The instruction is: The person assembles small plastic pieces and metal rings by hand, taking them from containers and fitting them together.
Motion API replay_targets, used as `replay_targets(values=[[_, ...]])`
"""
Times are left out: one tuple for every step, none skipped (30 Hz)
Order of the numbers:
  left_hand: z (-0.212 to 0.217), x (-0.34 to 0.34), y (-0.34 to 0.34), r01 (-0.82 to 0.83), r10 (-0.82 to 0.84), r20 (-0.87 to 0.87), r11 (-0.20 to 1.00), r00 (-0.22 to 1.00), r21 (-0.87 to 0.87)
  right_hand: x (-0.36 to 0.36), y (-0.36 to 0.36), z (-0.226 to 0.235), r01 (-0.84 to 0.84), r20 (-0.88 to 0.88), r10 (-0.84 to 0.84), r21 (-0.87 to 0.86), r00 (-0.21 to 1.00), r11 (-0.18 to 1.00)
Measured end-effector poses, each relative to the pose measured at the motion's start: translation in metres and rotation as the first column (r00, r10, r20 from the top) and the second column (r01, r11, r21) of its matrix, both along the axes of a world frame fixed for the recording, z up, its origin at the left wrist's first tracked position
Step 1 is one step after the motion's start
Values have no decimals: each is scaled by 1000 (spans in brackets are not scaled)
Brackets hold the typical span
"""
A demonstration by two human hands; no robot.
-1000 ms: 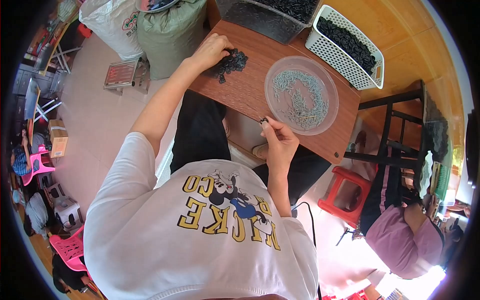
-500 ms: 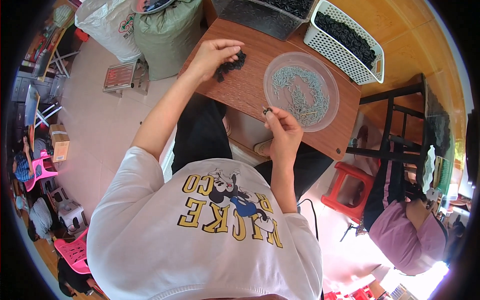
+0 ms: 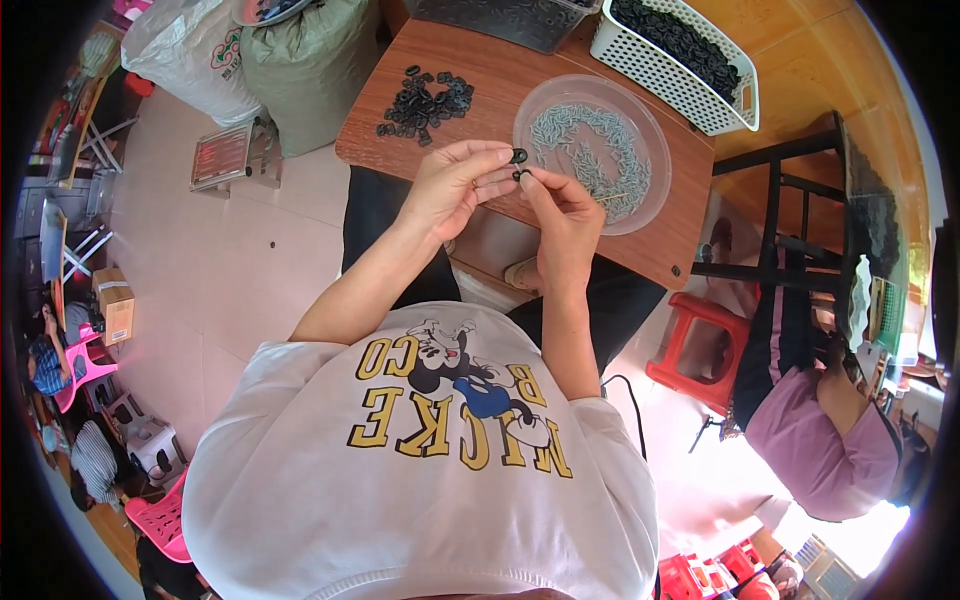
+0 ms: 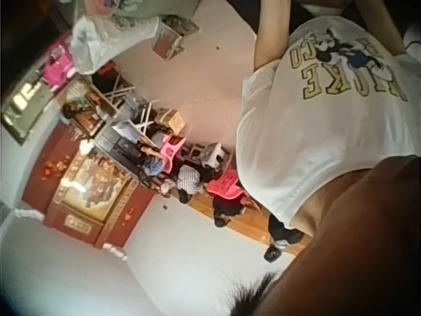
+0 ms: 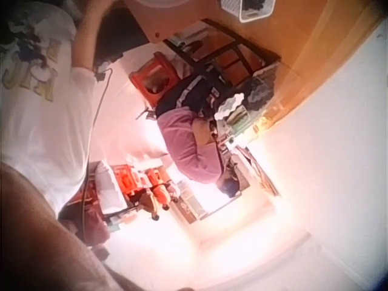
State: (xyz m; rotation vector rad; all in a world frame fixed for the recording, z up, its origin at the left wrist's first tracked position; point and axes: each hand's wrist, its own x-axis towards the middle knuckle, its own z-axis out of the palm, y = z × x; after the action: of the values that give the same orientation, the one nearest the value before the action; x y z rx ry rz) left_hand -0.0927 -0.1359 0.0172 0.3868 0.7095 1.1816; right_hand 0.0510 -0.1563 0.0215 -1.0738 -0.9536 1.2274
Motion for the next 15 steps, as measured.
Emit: replay_targets(values=[[-2,2,-1,-34,34,-20,999,999,-14,0,-1,1,2,1,-2,-1,1000,1000],[-3,3,-3,-68,67,-40,997,997,-27,0,-3,3,-2,2,2,-22,1000,1000],[-3,4,-4,-67,66,-39,997,997,-28,0,-4,6,-6,4,6,-43,1000,999],[-2,5,-6,-83,82,-36,996,996,-24,0,-5,8,-3,5,3,-44,1000,999],[-1,6,-8,-99,98,-32,995,995,-21,-1,-6,10,-4,-5,3,-65,1000,998],[-1,7,-8,-97,96,-31,995,995,-21,-1,-7,10,-5,-15,4,-86,1000,996],[0,7,-9,-103,103,-26,994,994,-21,-1,-8,10,-4,-15,3,-86,1000,996],[1,7,-9,-110,110,-22,994,994,-20,-1,-8,10,-6,7,6,-86,1000,996],[2,7,-10,-110,110,-21,994,994,-20,0,-9,10,-8,28,10,-86,1000,996],[4,8,-11,-117,117,-42,993,992,-8,-1,-9,10,-8,28,11,-85,1000,996],[5,8,-12,-124,124,-63,992,990,4,-1,-9,9,-5,35,8,-80,999,997],[4,8,-13,-124,124,-63,992,990,4,-1,-9,9,-2,42,6,-75,999,997],[2,8,-14,-133,136,-83,990,987,41,-2,-9,10,-3,43,7,-75,999,997],[1,7,-15,-140,148,-104,987,984,78,-2,-10,10,0,53,5,-82,999,997],[1,8,-16,-141,149,-103,987,983,78,-3,-10,10,3,63,3,-89,998,996]])
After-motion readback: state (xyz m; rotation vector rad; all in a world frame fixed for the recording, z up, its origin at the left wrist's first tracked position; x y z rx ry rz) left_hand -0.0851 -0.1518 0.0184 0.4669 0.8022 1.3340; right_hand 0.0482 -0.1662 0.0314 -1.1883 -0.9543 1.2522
